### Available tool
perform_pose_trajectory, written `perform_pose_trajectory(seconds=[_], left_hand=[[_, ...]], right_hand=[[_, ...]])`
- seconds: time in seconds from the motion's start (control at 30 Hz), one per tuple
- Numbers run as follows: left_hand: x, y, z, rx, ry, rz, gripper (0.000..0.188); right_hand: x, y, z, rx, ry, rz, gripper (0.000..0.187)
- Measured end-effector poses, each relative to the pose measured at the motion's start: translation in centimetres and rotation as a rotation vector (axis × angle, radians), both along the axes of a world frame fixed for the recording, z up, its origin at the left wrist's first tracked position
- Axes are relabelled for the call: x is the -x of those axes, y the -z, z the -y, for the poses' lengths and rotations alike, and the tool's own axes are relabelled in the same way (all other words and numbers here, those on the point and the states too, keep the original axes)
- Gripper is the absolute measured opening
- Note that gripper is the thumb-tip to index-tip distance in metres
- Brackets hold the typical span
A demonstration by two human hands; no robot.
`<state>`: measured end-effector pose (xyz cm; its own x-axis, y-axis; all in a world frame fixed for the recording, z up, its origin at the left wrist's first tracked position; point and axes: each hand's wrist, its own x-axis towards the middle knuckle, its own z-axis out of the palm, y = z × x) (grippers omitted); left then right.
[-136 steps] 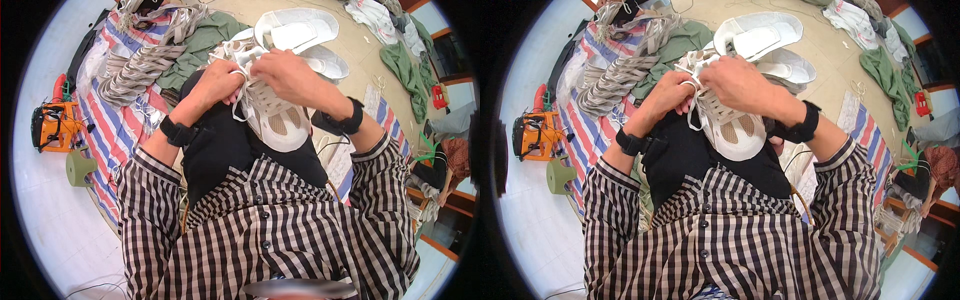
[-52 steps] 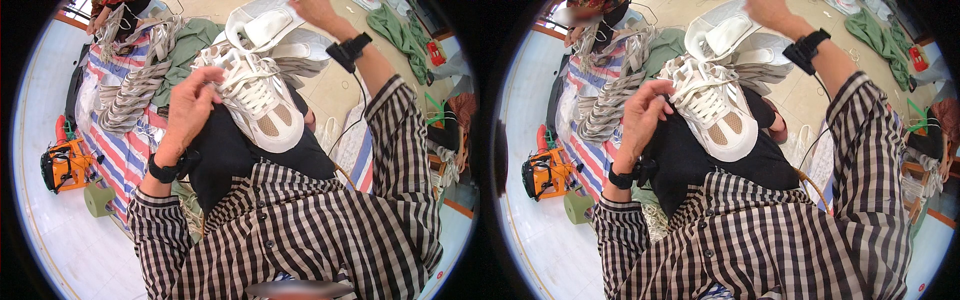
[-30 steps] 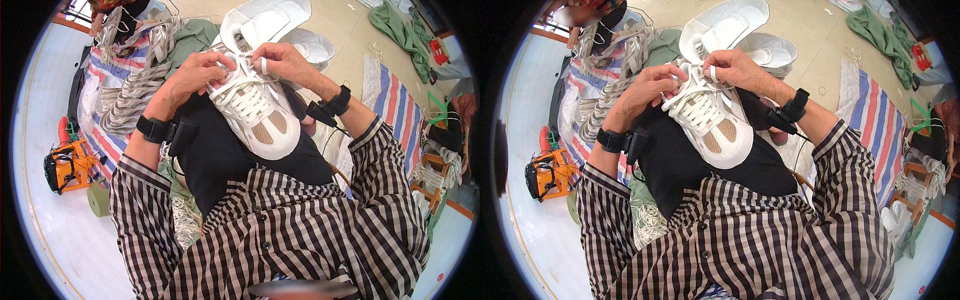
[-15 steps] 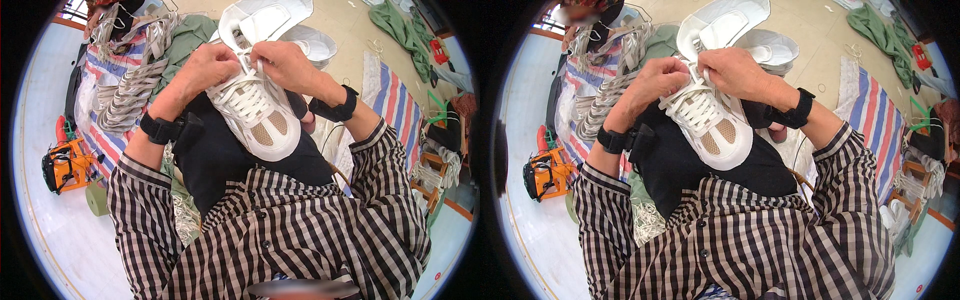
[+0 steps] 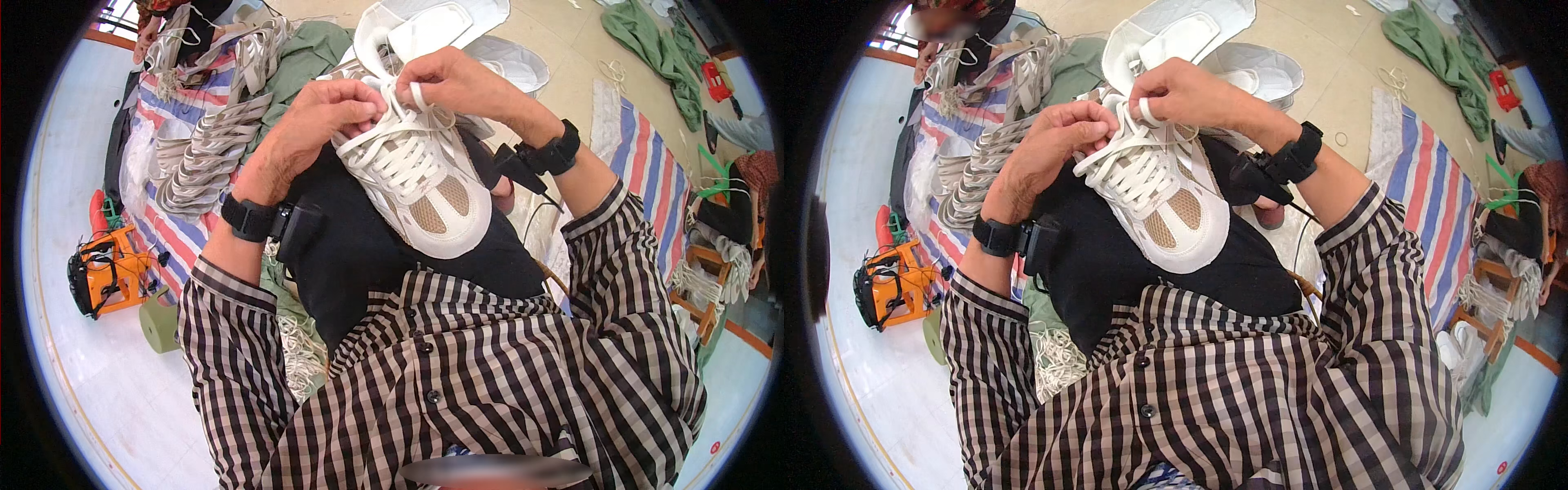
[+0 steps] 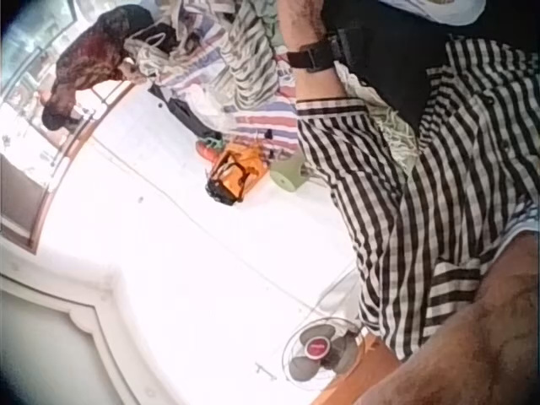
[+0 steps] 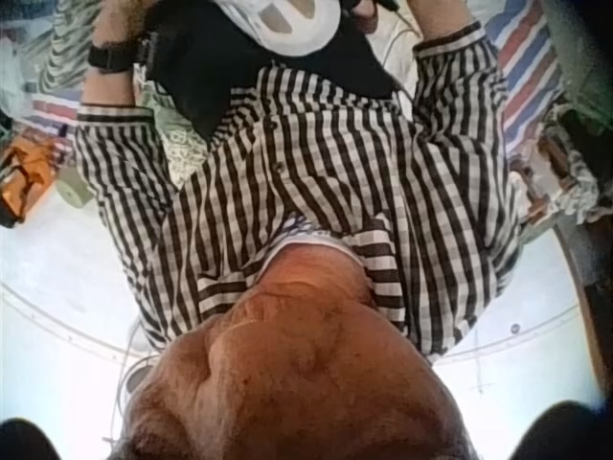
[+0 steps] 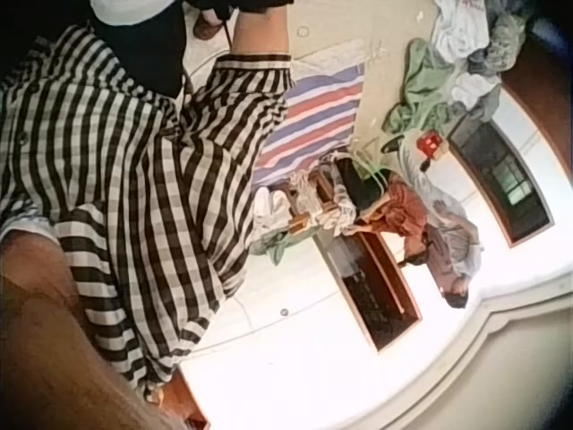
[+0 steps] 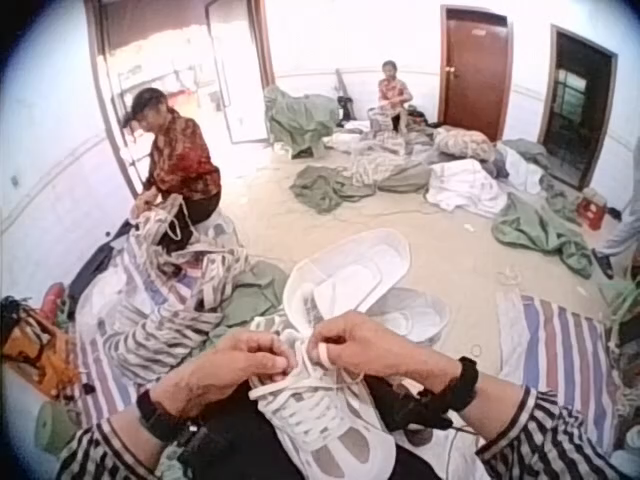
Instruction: Lacing a white and tan athletic shoe while seated.
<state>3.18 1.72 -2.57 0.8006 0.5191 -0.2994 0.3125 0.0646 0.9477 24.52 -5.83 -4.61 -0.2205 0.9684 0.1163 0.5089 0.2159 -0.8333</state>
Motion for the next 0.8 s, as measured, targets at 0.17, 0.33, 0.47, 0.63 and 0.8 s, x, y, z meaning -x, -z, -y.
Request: perform_pose_trajectory(seconds=[0.17,0.33,0.47,0.63,0.8], left_hand=[[-1.1,-0.2,-0.4,-0.009,-0.069,-0.155,0.012],[-0.8,-0.1,-0.2,-0.014,-0.066,-0.173,0.013],[-0.7,0.2,1.1,-0.227,-0.152,-0.130,0.013],[-0.6,0.0,2.2,-0.495,-0.163,-0.219,0.019],[-0.3,-0.1,1.8,-0.191,-0.114,-0.096,0.012]], right_hand=[[0.0,2.5,0.1,0.246,0.000,-0.512,0.010],[1.2,2.6,1.0,0.195,0.065,-0.465,0.009],[1.3,2.8,1.3,0.065,0.085,-0.434,0.007],[1.2,2.1,1.5,0.178,0.103,-0.465,0.009],[1.3,2.2,1.7,0.148,0.104,-0.496,0.010]])
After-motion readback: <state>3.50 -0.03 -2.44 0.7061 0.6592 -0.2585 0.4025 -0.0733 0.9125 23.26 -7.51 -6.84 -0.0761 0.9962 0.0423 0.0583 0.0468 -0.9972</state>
